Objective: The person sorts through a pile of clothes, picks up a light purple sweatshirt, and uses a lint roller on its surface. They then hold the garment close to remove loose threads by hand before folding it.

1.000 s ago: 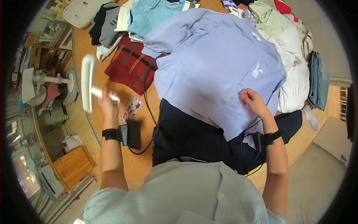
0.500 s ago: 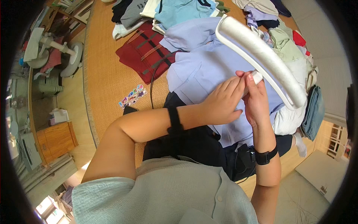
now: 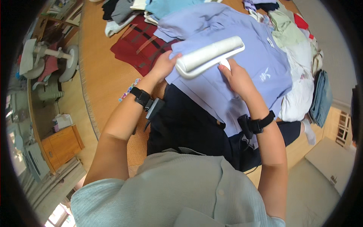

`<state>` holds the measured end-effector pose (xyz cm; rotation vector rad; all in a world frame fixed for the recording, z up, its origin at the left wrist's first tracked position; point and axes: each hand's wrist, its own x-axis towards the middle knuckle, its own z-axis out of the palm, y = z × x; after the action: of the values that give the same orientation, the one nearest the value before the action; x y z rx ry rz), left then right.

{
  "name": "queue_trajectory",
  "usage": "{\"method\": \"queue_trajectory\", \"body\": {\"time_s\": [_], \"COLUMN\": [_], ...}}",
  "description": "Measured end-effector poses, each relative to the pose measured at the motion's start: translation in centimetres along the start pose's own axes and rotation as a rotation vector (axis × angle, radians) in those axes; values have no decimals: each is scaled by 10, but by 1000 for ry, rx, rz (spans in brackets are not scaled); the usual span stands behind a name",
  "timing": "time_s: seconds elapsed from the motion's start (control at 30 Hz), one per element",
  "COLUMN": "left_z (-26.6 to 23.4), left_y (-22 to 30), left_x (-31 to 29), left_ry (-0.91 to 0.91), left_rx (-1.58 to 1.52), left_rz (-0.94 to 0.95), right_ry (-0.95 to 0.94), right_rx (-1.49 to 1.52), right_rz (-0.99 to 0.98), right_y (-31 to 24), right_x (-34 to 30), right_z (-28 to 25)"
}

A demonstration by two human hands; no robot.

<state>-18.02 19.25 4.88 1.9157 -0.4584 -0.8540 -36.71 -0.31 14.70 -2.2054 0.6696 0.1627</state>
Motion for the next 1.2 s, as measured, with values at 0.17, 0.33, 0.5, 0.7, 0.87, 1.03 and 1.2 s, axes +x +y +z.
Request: {"method": "queue_trajectory", "body": {"time_s": [0.17,0.33,0.5,0.7,0.87,1.03,1.2], "left_z": [8,6,-22,-92,-130,-6,28], "left_y": [5,-2,-11,75,55,104,96], "left_x": [3,9,23,25,56,-5,-27], "left_ry": [-23,-9,212,493,479,-130,-264], "left_rx": [-85,-106,277,620,917,591,747], "left_rz": [41,64,224,371,421,641,609], "right_ry": [8,-170,-168,-32,73,181,94], "right_rx": [-287,-511,-302,-148,-104,-115,-130], "right_rz": [43,348,383,232,-4,-12,41], "right_y": [91,149,140,103,62,54,101], "right_x": [-91,-179,-177,-157,-95,-60,-96], "right_z": [10,2,-29,-51,-33,-1,18]}}
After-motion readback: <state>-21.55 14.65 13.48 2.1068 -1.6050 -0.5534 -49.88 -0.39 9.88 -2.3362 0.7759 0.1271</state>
